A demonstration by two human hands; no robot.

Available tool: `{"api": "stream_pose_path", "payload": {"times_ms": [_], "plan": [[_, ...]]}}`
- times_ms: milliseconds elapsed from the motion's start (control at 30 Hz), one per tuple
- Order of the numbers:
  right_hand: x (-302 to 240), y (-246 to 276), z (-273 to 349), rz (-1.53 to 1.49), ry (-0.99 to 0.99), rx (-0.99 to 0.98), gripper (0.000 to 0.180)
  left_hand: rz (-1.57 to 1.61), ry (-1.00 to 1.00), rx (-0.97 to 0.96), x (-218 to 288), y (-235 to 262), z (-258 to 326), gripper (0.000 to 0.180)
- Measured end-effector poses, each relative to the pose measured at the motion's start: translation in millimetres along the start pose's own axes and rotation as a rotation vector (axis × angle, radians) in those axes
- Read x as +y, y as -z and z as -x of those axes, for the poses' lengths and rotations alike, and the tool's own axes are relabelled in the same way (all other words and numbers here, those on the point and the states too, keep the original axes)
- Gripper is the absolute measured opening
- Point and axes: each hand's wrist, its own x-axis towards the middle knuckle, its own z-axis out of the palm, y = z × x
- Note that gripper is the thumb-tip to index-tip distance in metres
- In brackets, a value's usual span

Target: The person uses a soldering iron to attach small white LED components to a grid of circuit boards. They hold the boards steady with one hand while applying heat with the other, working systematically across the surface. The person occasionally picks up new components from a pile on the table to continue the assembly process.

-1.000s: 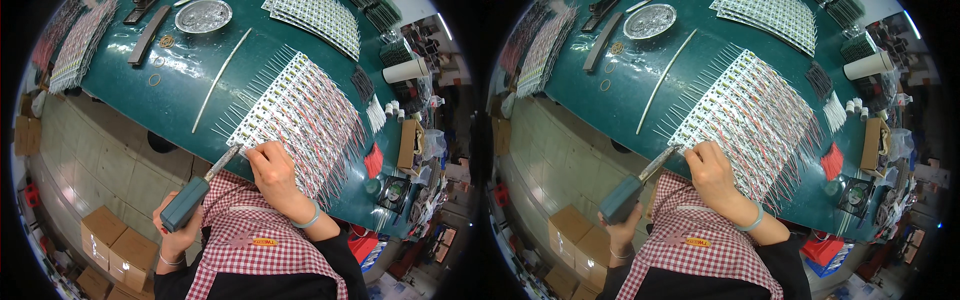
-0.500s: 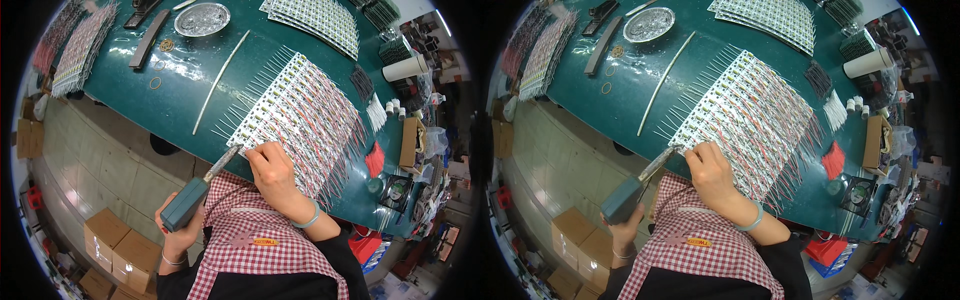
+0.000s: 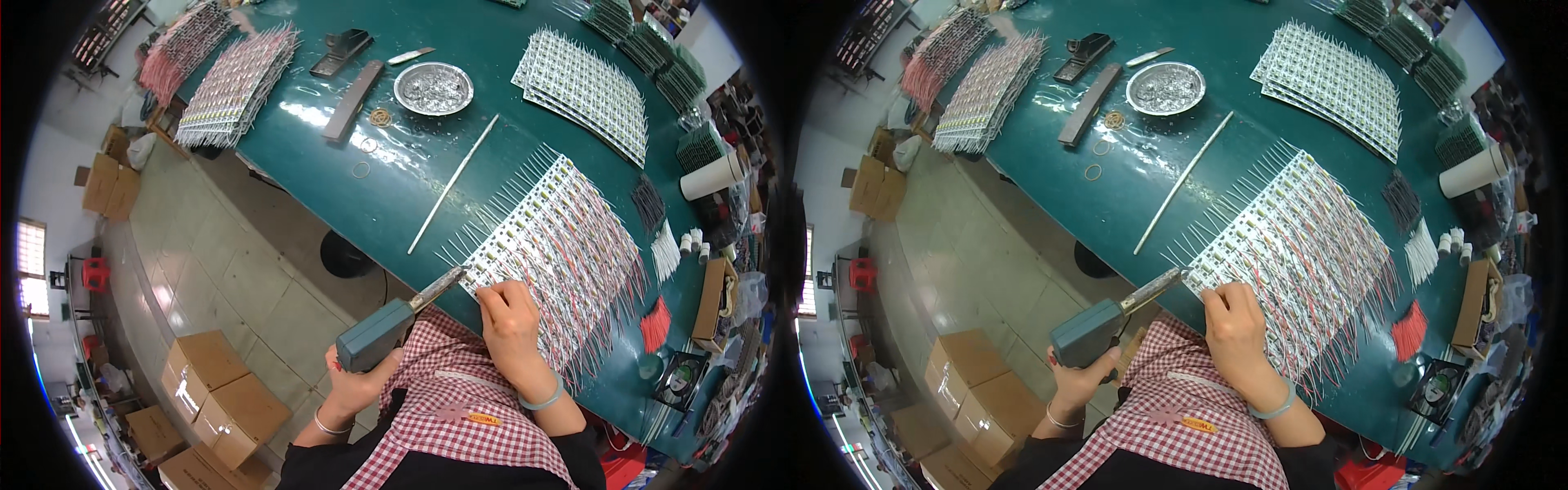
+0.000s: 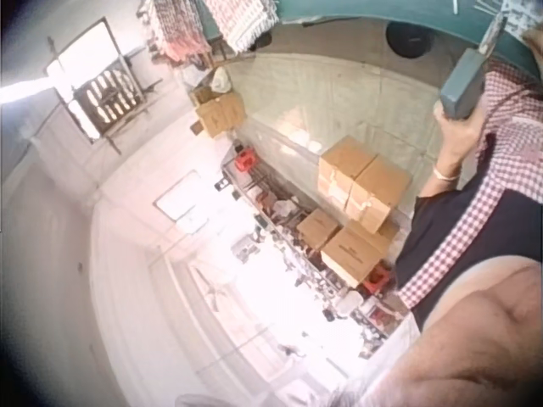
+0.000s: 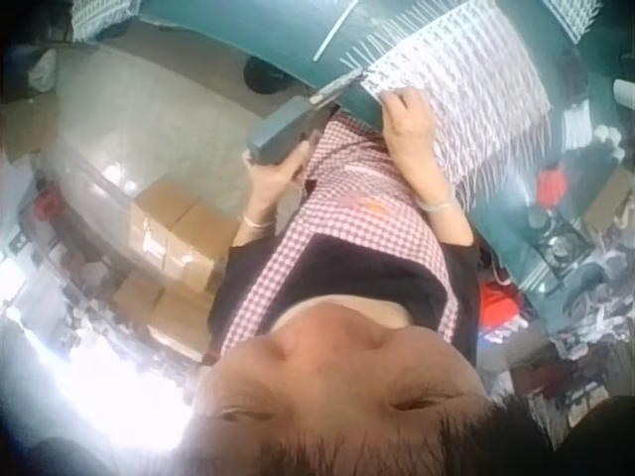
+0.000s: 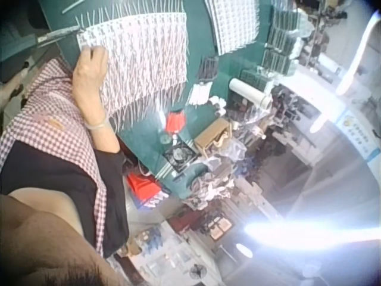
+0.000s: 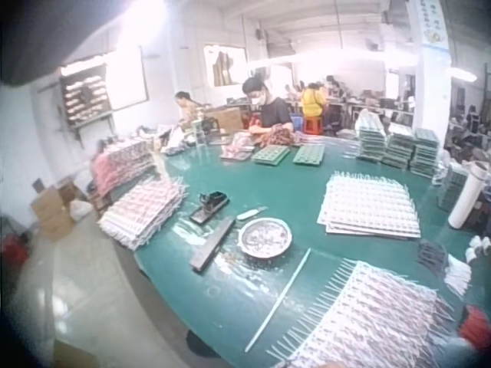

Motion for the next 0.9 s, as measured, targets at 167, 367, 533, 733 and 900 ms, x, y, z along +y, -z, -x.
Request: {"api": "stream_pose_path", "payload": {"times_ms": [167, 367, 533, 733, 900], "plan": [[1, 1, 0, -0.011, 0.014, 0.015, 0.02, 0.176, 0.08, 0.015, 2, 0, -2, 0.031], [7, -1, 3, 0.002, 0.024, 0.008, 0.023, 0.155, 0.078, 0.006, 11, -13, 0, 0.032], [9, -3, 5, -0.004, 0.035, 0.032, 0.024, -0.083, -0.022, 0.041, -5, -8, 7, 0.026], [9, -3, 5, -0.025, 0.03, 0.044, 0.023, -0.235, -0.021, -0.009, -5, -4, 8, 0.021], [7, -2, 5, -0.027, -0.011, 0.019, 0.021, -0.281, -0.115, -0.041, -10, -3, 4, 0.02]]}}
